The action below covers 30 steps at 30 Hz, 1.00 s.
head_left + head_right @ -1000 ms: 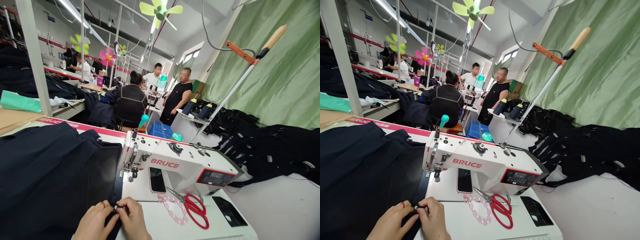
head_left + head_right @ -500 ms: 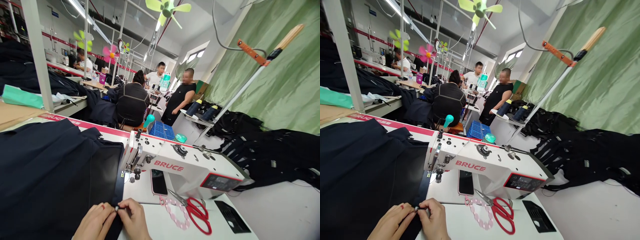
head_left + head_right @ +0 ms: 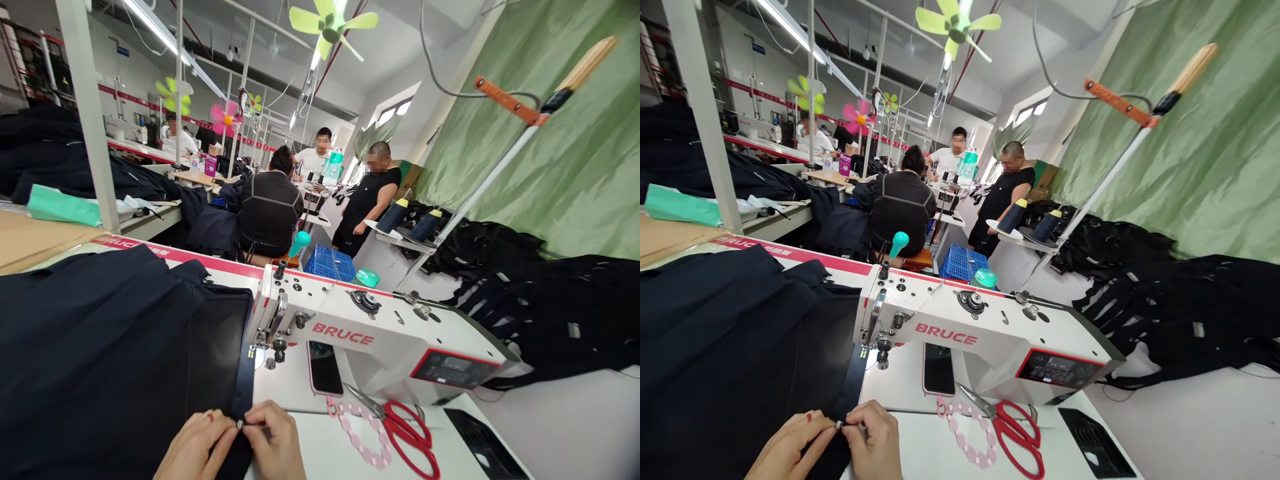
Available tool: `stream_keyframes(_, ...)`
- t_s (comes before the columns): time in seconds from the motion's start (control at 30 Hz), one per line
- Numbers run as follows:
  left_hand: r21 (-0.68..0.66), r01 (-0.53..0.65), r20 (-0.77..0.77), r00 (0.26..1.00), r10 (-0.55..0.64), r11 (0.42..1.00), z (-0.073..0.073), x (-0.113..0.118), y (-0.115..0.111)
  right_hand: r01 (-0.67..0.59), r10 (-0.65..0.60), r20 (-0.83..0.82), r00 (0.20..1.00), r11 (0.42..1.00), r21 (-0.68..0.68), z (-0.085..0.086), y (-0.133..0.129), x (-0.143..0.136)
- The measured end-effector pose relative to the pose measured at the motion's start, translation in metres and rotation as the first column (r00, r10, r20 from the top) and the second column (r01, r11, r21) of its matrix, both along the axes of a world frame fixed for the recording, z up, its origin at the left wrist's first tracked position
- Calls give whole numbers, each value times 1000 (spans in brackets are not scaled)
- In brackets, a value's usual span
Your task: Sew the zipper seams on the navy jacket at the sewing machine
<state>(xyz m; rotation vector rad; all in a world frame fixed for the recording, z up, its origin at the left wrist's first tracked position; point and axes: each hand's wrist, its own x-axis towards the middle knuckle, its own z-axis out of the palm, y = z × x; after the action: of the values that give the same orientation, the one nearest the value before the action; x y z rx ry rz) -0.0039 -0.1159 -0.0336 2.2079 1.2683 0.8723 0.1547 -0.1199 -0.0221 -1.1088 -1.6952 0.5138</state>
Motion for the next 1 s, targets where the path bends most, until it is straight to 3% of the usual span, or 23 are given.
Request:
stream_keyframes(0.1, -39, 7, -86, 996, -10, 999, 11, 2, 1, 15, -15, 22, 1000, 999, -38, 6, -4, 1)
stream_keyframes(0.2, -52, 32, -215, 976, -43, 998, 36, 2, 4, 31, -30, 36, 999, 999, -39, 12, -10, 2)
stream_keyframes(0.27, -25, 98, -328, 939, -100, 995, 51, 1, 12, 51, -51, 34, 998, 999, -4, 13, -12, 3)
stream_keyframes(0.33, 3, 148, -418, 899, -133, 989, 58, 0, 25, 52, -53, -18, 998, 997, -62, 10, -12, 4)
stream_keyframes(0.47, 34, 136, -562, 822, -94, 990, 55, -2, 48, 65, -71, -76, 995, 994, -86, 5, -15, 5)
stream_keyframes(0.57, 84, 138, -590, 805, -62, 987, 52, -2, 58, 28, -31, -33, 999, 996, -90, 7, -19, 7)
stream_keyframes(0.7, 95, 206, -573, 811, -116, 974, 51, -3, 69, -51, 65, 135, 989, 994, -101, 10, -18, 10)
stream_keyframes(0.87, 83, 255, -612, 776, -153, 963, 52, -6, 73, -106, 109, 396, 912, 994, -31, 8, -14, 9)
stream_keyframes(1.0, 158, 236, -663, 745, -74, 959, 51, -4, 73, -97, 71, 508, 858, 995, 25, 7, -14, 4)
